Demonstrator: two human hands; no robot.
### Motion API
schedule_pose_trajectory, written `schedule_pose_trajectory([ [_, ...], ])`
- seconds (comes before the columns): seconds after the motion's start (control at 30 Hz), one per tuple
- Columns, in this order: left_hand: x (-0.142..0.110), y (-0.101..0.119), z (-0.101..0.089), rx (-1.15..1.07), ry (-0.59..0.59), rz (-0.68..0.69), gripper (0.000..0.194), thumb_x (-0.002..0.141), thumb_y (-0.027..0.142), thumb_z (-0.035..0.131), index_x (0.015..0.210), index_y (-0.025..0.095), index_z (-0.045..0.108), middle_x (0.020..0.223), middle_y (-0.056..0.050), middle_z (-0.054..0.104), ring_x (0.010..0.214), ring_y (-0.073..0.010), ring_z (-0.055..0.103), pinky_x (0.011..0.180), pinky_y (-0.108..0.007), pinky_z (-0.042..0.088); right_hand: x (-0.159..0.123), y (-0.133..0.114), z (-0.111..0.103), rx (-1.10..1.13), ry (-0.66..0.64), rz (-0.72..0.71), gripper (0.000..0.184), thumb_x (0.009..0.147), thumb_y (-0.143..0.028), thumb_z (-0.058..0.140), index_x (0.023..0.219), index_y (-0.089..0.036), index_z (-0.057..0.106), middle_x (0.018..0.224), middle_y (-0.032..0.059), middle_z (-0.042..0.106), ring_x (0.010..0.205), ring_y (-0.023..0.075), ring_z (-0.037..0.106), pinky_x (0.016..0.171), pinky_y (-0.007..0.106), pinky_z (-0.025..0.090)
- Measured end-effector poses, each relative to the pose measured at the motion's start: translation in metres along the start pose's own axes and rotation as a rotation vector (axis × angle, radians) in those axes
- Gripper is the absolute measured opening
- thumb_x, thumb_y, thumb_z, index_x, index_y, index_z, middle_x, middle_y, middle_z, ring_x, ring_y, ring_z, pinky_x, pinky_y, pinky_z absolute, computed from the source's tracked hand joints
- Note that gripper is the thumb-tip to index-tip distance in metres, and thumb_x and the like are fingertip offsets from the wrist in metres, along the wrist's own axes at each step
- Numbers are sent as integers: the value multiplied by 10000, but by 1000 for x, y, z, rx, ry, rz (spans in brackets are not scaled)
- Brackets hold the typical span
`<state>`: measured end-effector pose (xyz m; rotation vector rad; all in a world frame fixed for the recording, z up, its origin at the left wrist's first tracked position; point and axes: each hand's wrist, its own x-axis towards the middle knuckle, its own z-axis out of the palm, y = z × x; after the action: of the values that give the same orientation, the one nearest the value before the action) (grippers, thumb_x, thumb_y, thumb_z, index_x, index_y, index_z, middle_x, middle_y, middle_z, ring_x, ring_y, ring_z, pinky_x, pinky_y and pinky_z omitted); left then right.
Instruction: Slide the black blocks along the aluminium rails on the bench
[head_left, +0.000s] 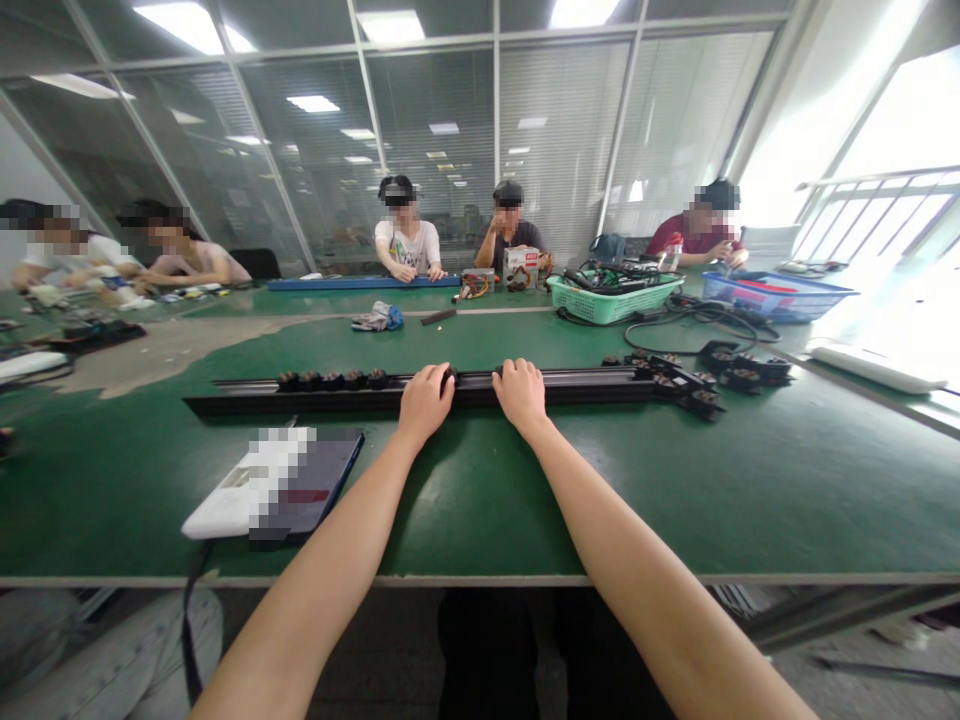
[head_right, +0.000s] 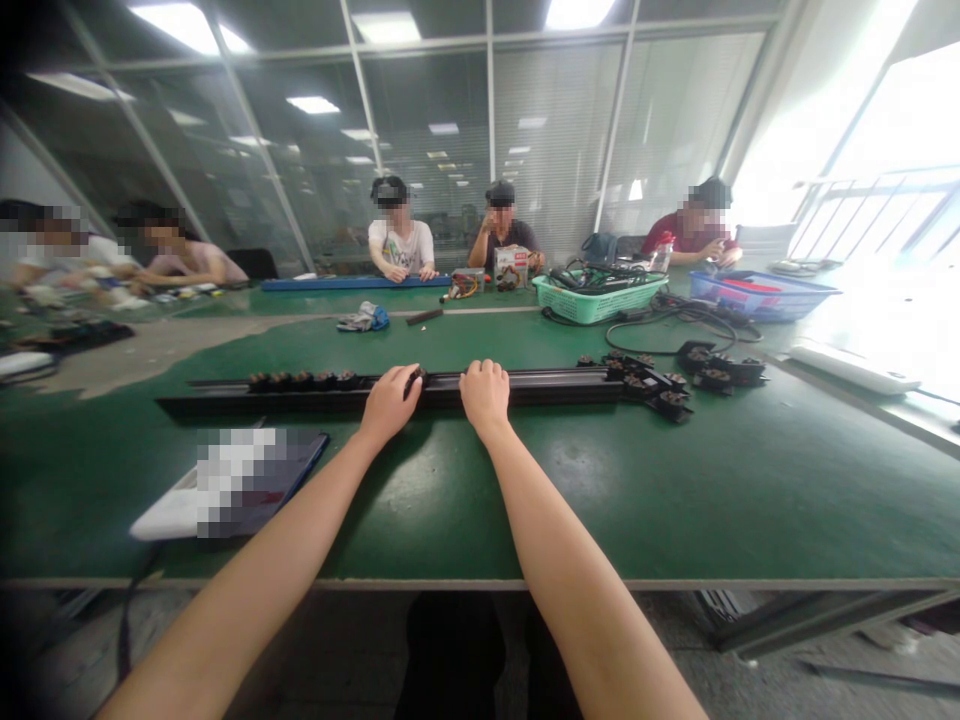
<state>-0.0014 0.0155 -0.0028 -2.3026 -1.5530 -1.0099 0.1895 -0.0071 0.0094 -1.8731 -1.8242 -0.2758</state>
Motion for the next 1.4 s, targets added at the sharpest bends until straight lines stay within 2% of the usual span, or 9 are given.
schedule_pose_trajectory([
  [0.37, -1, -1, 1, -3, 14, 15, 401, 1059, 324, 439, 1355, 168, 659, 1330, -141, 700, 1229, -287, 653, 1096, -425, 517, 2, 4, 1, 58, 4, 33, 238, 1053, -335, 543, 1124, -137, 655, 1170, 174, 696, 1128, 274, 615, 950, 360, 426],
  [0.6, 0, 0, 0, 1, 0, -1, 402, 1060, 318, 443, 1356, 150, 658, 1330, -148, 699, 1225, -293, 657, 1090, -423, 517, 1, 12, -1, 70, 12, 69, 352, 1033, -456, 580, 1051, -132, 717, 1159, 184, 689, 1130, 296, 605, 962, 379, 425],
  [1.4, 0, -1, 1, -6, 6, 2, 401, 1059, 319, 444, 1358, 163, 660, 1335, -140, 699, 1228, -293, 656, 1094, -424, 516, 3, 14, -1, 77, 8, 74, 362, 1040, -408, 542, 1035, -126, 768, 1135, 177, 715, 1117, 293, 616, 969, 381, 437],
])
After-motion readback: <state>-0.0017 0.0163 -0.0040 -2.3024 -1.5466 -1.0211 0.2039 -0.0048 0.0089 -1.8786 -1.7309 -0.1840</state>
